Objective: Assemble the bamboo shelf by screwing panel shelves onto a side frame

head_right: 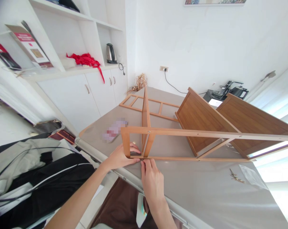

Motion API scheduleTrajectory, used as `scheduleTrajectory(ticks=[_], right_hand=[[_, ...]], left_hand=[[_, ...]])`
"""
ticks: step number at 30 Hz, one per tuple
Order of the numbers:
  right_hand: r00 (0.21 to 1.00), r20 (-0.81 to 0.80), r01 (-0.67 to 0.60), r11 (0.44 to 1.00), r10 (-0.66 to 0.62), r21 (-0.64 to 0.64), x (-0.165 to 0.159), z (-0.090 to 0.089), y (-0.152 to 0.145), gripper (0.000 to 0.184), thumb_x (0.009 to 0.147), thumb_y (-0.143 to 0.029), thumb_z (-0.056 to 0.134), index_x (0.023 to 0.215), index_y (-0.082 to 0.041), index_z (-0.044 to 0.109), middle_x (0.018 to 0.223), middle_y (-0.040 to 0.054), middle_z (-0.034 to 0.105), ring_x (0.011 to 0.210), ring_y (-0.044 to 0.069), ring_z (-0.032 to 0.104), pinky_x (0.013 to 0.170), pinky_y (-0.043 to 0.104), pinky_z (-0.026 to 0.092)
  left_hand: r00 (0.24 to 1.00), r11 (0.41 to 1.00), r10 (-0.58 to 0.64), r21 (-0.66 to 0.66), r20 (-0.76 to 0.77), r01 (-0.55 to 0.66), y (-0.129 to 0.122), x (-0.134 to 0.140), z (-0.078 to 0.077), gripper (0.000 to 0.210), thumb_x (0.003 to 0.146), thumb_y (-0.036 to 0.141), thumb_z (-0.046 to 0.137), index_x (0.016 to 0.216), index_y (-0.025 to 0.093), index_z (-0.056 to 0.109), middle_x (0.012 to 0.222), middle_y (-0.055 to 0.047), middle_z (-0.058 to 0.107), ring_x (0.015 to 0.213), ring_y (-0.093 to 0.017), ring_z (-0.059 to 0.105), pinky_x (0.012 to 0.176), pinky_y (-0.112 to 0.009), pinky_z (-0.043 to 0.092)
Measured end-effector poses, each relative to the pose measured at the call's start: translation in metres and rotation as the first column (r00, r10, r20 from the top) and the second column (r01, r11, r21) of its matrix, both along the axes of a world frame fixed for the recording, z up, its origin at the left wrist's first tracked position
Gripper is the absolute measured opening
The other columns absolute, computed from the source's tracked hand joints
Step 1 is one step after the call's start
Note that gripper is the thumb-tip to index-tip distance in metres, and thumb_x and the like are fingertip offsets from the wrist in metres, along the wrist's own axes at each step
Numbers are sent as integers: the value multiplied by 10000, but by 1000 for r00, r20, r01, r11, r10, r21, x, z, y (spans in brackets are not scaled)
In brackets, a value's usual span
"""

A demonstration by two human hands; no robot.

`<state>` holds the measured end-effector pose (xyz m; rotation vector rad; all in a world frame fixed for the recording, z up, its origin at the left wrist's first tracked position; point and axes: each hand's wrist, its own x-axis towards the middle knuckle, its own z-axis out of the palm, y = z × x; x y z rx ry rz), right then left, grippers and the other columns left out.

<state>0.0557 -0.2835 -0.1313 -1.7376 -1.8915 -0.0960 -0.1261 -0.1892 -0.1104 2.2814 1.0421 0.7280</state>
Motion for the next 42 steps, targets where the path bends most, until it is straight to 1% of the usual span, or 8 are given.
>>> scheduleTrajectory(ticks=[15, 19, 25, 29, 31, 34, 38, 42], right_hand=[[1000, 26, 2, 999, -1, -46, 1, -1, 1, 476, 1097, -402, 271, 898, -201, 654, 838, 43, 652, 570, 125, 608, 489, 261, 312], [999, 33, -5, 1000, 6, -26, 2, -1, 2, 465, 1095, -389, 281, 915, -200, 666, 828, 41, 649, 568, 123, 609, 484, 259, 310], [999, -38, -39, 998, 37, -48, 6, -1, 1, 382, 1080, -360, 326, 948, -207, 650, 862, 37, 660, 617, 134, 631, 524, 258, 362], [990, -139, 5, 998, -14, -64, 5, -4, 1, 325, 1053, -423, 384, 939, -210, 601, 808, 23, 639, 600, 139, 604, 529, 255, 374], [978, -203, 42, 998, -53, -56, 6, -6, 2, 326, 1032, -475, 410, 1016, -199, 584, 753, 8, 611, 592, 148, 600, 533, 251, 385], [970, -242, 14, 994, -39, -105, 10, -3, 6, 391, 1010, -485, 439, 1207, -166, 549, 665, -23, 580, 580, 167, 599, 555, 258, 397], [960, -278, -109, 949, 24, -295, 21, 15, 16, 233, 954, -422, 539, 1003, -211, 623, 589, -38, 581, 551, 169, 575, 561, 260, 373], [935, -353, -173, 905, 28, -388, 28, 32, 23, 208, 910, -389, 583, 773, -236, 618, 615, -20, 645, 587, 160, 598, 587, 247, 380]], left_hand=[[1000, 1000, 8, -1, 3, -8, 2, 0, -4, 243, 829, 428, 761, 1033, 297, 744, 1134, 2, 739, 1138, -234, 649, 1037, -361, 482], [997, 997, 51, -59, 49, -48, -5, -3, -3, 414, 773, 459, 816, 1122, 275, 692, 1179, -33, 712, 1132, -260, 651, 1028, -392, 496], [864, 938, 338, -65, 372, -339, -38, -14, -8, 671, 768, 373, 838, 1299, 253, 447, 1315, -81, 586, 1253, -254, 579, 1109, -437, 458], [860, 930, 367, -111, 354, -351, -46, -10, -11, 687, 805, 331, 800, 1344, 266, 378, 1290, -75, 590, 1213, -237, 611, 1071, -435, 500], [841, 895, 429, -30, 330, -445, -52, -4, -10, 648, 810, 339, 793, 1313, 254, 395, 1249, -80, 591, 1161, -242, 629, 1020, -430, 528], [766, 758, 518, 212, 379, -617, -71, 5, -7, 421, 858, 345, 745, 1149, 233, 462, 1048, -63, 606, 981, -221, 661, 878, -372, 563], [937, 905, 346, 245, 54, -348, -90, 20, -3, 137, 1004, 302, 535, 1128, 245, 533, 1061, -57, 682, 730, -151, 690, 647, -261, 544], [899, 933, 341, 215, -274, -289, -80, 35, -8, 387, 1024, 215, 461, 1411, 218, 467, 1345, -122, 654, 905, -235, 758, 672, -286, 574]])
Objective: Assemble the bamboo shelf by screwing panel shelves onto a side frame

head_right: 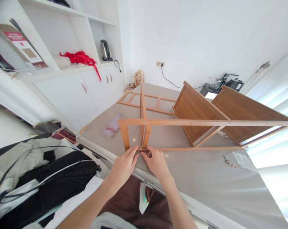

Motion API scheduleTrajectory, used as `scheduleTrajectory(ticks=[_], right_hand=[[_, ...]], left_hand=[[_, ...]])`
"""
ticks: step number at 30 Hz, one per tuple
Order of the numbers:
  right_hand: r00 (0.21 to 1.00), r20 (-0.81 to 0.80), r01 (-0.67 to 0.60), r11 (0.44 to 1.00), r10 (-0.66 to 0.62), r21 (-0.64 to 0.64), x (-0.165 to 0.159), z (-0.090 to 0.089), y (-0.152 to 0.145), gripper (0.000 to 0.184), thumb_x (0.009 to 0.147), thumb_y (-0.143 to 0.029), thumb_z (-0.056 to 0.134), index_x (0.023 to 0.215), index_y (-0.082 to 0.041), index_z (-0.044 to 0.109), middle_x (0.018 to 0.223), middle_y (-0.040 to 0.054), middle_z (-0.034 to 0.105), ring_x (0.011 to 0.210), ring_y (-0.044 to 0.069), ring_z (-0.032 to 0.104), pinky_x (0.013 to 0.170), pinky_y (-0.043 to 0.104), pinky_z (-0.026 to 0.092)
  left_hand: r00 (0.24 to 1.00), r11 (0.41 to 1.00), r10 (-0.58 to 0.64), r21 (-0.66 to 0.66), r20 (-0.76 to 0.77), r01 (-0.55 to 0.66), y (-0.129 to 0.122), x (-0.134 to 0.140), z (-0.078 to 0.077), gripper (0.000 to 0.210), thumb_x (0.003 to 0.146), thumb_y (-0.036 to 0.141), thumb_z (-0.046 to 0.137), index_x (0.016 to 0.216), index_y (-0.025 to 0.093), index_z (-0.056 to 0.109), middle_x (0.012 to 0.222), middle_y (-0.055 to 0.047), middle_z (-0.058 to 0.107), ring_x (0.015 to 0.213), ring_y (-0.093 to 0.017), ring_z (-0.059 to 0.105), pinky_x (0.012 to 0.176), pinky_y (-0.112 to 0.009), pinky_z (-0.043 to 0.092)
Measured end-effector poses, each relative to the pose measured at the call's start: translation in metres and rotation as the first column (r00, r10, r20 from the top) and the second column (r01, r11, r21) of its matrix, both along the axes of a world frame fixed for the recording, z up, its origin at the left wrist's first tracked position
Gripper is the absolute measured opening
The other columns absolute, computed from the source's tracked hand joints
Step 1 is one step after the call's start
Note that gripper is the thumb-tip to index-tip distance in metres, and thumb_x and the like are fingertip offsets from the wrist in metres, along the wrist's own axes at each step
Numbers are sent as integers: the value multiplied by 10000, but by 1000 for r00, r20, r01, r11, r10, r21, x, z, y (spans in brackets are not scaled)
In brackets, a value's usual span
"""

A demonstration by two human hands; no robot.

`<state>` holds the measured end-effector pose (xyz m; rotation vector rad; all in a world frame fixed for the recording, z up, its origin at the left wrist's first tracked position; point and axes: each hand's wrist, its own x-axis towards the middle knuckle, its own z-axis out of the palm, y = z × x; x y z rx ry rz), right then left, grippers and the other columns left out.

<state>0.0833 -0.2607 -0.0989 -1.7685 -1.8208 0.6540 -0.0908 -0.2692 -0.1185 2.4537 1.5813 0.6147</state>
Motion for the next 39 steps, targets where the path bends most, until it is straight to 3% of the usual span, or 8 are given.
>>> scheduleTrajectory(ticks=[5, 9, 14, 20, 27, 33, 39], right_hand=[[999, -19, -38, 999, 38, -36, 2, 2, 4, 200, 903, -388, 591, 786, -234, 642, 509, -46, 603, 526, 152, 572, 569, 242, 370], [993, -66, -99, 993, 94, -67, 9, 0, 4, 193, 907, -400, 589, 839, -229, 647, 539, -44, 624, 546, 151, 584, 579, 242, 383], [993, -5, -122, 991, 122, -61, 15, 0, 3, 165, 843, -363, 674, 802, -226, 593, 636, -45, 639, 590, 139, 561, 558, 237, 337], [994, -37, -104, 992, 101, -72, 10, 2, 4, 98, 867, -320, 635, 845, -224, 632, 618, -43, 625, 592, 144, 557, 585, 245, 345], [996, -57, -77, 996, 74, -49, 8, -2, 4, 196, 917, -378, 597, 785, -233, 586, 576, -33, 622, 579, 159, 577, 616, 254, 371], [994, -82, -84, 993, 78, -78, 9, -3, 5, 218, 919, -389, 596, 763, -239, 569, 550, -41, 612, 569, 160, 577, 624, 251, 379], [998, -59, -42, 995, 37, -93, 6, 0, 4, 184, 912, -387, 600, 806, -239, 629, 590, -26, 634, 593, 171, 583, 629, 263, 377]], left_hand=[[982, 1000, 24, -6, -189, -25, 15, 10, -7, 490, 970, 116, 465, 1451, 203, 490, 1405, -161, 621, 834, -248, 775, 674, -311, 605], [972, 1000, 11, -22, -236, -17, 17, 12, -8, 473, 973, 118, 443, 1434, 189, 521, 1421, -178, 604, 837, -260, 777, 672, -325, 614], [984, 999, 20, -27, -176, -25, 19, 13, -10, 399, 1009, 171, 410, 1378, 182, 561, 1423, -170, 603, 873, -270, 774, 689, -347, 618], [992, 999, 5, -49, -124, -11, 21, 11, -8, 301, 1020, 200, 419, 1256, 191, 606, 1410, -142, 613, 856, -266, 773, 674, -346, 610], [991, 998, -46, -58, -124, 39, 20, 6, 0, 340, 1031, 232, 447, 1345, 161, 557, 1448, -132, 592, 1036, -286, 744, 809, -372, 629], [989, 997, -49, -65, -137, 40, 19, 6, 6, 387, 1028, 252, 459, 1394, 149, 528, 1459, -137, 580, 1051, -289, 742, 851, -391, 627], [999, 994, -43, -98, -22, 41, 15, 2, 10, 312, 1009, 229, 500, 1321, 219, 514, 1267, -69, 712, 965, -256, 761, 779, -337, 619]])
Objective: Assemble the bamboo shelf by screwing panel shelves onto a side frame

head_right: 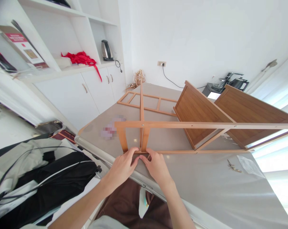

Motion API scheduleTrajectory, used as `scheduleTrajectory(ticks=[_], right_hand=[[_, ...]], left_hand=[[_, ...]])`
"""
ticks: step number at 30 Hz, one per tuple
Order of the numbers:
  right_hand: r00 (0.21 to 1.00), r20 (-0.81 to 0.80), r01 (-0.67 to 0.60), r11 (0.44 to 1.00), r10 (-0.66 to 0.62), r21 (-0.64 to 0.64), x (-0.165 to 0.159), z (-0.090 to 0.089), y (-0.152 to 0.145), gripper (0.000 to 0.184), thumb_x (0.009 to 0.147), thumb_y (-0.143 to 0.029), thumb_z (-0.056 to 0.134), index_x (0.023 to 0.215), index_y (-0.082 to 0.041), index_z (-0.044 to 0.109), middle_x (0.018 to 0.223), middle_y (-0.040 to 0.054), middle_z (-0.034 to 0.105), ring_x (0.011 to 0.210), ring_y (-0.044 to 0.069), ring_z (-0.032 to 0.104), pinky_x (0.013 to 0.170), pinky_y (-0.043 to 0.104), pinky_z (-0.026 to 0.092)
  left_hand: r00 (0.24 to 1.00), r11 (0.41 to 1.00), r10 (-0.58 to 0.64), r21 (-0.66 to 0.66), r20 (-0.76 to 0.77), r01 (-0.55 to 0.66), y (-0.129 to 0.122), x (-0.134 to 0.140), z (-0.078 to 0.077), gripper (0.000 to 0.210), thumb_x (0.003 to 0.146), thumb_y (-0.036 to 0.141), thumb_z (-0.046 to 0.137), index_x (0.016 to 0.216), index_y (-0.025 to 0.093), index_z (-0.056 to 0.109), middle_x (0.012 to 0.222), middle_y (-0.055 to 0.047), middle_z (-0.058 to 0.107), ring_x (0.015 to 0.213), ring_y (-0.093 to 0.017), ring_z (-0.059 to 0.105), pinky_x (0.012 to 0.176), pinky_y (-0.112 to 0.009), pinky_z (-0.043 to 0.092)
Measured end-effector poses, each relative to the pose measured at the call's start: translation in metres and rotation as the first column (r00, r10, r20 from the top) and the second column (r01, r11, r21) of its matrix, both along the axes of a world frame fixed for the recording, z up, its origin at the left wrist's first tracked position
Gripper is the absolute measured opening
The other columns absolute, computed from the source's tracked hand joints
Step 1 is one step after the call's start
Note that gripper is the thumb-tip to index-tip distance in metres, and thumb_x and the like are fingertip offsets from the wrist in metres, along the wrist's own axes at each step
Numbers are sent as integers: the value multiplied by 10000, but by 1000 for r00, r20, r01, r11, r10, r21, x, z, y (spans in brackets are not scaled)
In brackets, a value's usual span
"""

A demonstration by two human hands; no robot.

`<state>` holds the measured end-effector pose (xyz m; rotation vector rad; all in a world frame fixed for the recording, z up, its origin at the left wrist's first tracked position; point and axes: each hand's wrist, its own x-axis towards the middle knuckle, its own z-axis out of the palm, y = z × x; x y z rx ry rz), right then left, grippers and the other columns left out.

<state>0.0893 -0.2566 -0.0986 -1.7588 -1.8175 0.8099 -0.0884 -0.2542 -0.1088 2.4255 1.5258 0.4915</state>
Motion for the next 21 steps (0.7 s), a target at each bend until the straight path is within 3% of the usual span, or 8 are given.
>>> scheduleTrajectory(ticks=[8, 17, 21], right_hand=[[997, -8, 82, 995, -82, 58, 0, -11, -3, 260, 891, -423, 639, 1059, -227, 672, 670, -22, 666, 633, 189, 610, 635, 273, 390], [997, -54, 58, 998, -59, -23, 1, 0, -2, 229, 900, -438, 612, 949, -227, 690, 592, -36, 634, 594, 172, 613, 636, 263, 417], [997, -38, 61, 998, -62, -29, 0, -1, -2, 289, 904, -466, 597, 1017, -217, 690, 625, -23, 649, 603, 179, 620, 652, 280, 438]], left_hand=[[995, 995, -102, 19, -5, 102, 5, -5, 1, 303, 1017, 217, 491, 1318, 243, 518, 1268, -59, 699, 935, -237, 761, 760, -322, 606], [994, 996, -84, 19, 74, 82, 7, -5, -6, 275, 1022, 254, 518, 1295, 264, 548, 1282, -24, 710, 1001, -233, 754, 813, -318, 606], [995, 999, -47, 20, 84, 45, 6, -2, -8, 262, 1012, 258, 540, 1273, 277, 563, 1264, -18, 721, 996, -227, 757, 796, -300, 604]])
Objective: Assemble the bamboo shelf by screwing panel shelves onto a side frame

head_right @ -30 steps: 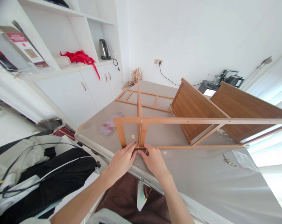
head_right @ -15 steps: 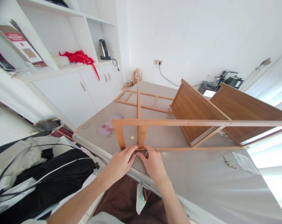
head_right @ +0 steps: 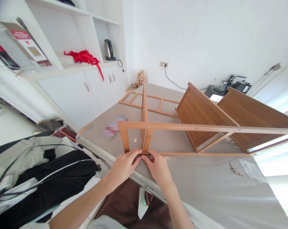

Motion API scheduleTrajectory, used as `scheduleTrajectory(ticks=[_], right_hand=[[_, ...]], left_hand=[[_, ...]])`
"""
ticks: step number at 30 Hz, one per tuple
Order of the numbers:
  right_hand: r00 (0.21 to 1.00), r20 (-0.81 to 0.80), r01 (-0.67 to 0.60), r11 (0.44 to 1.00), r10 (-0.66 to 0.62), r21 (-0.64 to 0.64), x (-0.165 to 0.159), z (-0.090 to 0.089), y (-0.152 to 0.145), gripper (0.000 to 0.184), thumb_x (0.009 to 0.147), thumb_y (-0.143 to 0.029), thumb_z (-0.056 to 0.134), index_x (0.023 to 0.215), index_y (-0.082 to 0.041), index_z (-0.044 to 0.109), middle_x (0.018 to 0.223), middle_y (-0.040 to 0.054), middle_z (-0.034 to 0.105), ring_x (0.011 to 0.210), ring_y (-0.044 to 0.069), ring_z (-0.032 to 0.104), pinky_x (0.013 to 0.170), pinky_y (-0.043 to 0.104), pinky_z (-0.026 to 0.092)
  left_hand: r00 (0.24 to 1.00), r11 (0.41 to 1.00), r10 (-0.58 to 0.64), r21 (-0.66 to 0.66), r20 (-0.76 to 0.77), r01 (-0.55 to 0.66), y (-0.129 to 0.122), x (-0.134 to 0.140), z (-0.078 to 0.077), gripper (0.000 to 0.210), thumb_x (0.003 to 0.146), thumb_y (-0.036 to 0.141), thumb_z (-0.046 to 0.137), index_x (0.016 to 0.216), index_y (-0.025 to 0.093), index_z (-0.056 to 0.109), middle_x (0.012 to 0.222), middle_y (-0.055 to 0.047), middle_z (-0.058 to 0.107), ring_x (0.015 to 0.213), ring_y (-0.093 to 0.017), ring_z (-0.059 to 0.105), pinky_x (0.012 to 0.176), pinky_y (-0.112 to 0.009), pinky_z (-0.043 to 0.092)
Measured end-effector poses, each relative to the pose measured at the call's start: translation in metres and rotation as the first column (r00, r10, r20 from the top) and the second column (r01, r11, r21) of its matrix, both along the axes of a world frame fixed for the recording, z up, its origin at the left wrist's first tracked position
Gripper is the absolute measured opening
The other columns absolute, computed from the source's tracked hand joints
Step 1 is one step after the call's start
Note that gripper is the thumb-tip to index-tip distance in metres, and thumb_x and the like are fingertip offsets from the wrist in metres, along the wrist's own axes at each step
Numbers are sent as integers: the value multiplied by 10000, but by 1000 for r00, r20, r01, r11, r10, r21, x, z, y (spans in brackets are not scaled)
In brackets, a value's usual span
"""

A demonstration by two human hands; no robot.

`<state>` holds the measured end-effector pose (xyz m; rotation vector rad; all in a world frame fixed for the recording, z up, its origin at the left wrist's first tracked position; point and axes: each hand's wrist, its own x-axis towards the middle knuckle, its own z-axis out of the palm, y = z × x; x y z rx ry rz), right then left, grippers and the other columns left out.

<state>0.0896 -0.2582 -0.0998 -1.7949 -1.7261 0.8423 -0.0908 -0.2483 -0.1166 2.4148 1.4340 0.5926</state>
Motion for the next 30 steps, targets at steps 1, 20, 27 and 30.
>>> scheduleTrajectory(ticks=[1, 20, 27, 30], right_hand=[[1000, 6, 12, 1000, -12, 17, 0, -2, -2, 321, 907, -474, 590, 1077, -216, 674, 648, -20, 656, 620, 184, 625, 662, 286, 446], [975, 190, -135, 987, 116, 89, 15, 13, -31, 319, 1038, -420, 393, 839, -248, 574, 688, 4, 661, 611, 179, 629, 596, 261, 433], [961, 157, -258, 944, 229, 204, 11, 1, -26, 216, 1044, -280, 417, 951, -235, 607, 938, 24, 627, 763, 149, 619, 712, 264, 482], [946, 224, -282, 933, 233, 222, 10, -4, -28, 215, 1039, -248, 431, 965, -227, 632, 935, 29, 598, 798, 160, 616, 744, 284, 497]], left_hand=[[1000, 1000, 4, 1, 0, -4, 0, 0, -1, 264, 1011, 256, 540, 1274, 275, 563, 1264, -18, 722, 992, -228, 758, 790, -298, 605], [994, 999, 1, -54, 106, 5, 0, -2, 3, 280, 1019, 215, 524, 1280, 266, 612, 1275, -13, 724, 1041, -220, 751, 901, -319, 604], [991, 999, 8, -52, 133, -1, 0, -2, 0, 275, 1024, 241, 520, 1281, 284, 609, 1247, -5, 736, 1036, -208, 751, 893, -311, 601], [992, 998, 2, -57, 124, 5, 0, -3, 1, 282, 1020, 234, 528, 1286, 282, 611, 1243, -12, 738, 1049, -211, 747, 910, -310, 592]])
